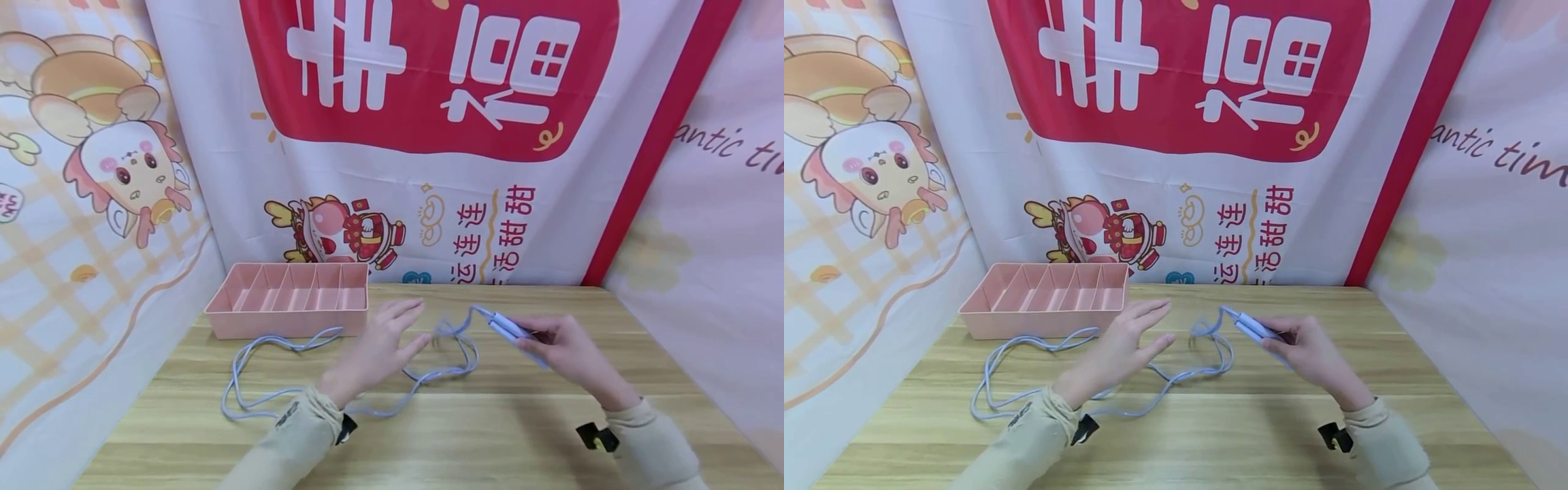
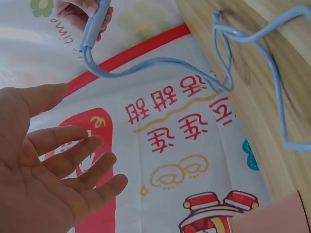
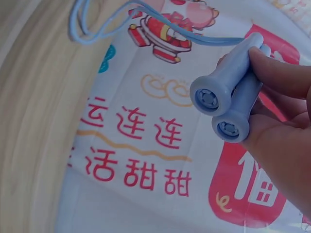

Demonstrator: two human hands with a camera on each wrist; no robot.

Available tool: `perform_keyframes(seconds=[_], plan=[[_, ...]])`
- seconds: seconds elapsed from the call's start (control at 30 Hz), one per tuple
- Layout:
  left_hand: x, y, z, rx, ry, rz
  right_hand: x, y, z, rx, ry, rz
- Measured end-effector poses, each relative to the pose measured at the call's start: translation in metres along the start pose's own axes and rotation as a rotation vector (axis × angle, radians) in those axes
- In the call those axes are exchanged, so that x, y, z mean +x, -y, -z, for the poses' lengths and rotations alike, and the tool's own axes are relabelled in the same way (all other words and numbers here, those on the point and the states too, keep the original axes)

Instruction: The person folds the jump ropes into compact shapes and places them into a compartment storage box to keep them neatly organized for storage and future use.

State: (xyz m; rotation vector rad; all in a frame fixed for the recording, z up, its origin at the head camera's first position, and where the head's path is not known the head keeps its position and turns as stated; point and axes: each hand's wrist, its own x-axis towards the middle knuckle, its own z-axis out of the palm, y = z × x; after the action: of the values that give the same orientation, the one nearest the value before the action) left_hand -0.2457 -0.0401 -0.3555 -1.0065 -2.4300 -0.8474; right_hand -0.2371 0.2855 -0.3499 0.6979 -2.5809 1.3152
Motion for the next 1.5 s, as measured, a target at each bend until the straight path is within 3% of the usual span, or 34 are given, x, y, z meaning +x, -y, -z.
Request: perform_keyframes(seconds=[0.27, 0.5, 0.67, 0.83, 0.93, 1.2, 1.33, 1.5], plan=[[0.011, -0.007, -0.012, -0.077, 0.039, 0.040, 0.006, 0.019, -0.017, 0.066, 0.036, 0.156], [0.023, -0.003, -0.025, -0.127, 0.017, 0.007, 0.012, 0.024, -0.030, 0.121, 0.041, 0.238], [0.025, 0.002, -0.026, -0.092, -0.004, 0.014, 0.012, 0.020, -0.033, 0.147, 0.087, 0.215], [0.024, 0.003, -0.020, -0.054, -0.023, 0.012, 0.012, 0.014, -0.038, 0.150, 0.234, 0.157], [0.024, 0.003, -0.015, -0.028, -0.037, -0.006, 0.012, 0.010, -0.042, 0.214, 0.323, 0.120], [0.027, 0.010, -0.002, 0.112, -0.106, -0.057, 0.014, 0.012, -0.047, 0.341, 0.458, 0.029], [0.028, 0.015, 0.001, 0.166, -0.099, -0.073, 0.014, 0.013, -0.047, 0.350, 0.427, 0.030], [0.029, 0.018, -0.001, 0.182, -0.088, -0.061, 0.014, 0.013, -0.046, 0.317, 0.282, 0.091]])
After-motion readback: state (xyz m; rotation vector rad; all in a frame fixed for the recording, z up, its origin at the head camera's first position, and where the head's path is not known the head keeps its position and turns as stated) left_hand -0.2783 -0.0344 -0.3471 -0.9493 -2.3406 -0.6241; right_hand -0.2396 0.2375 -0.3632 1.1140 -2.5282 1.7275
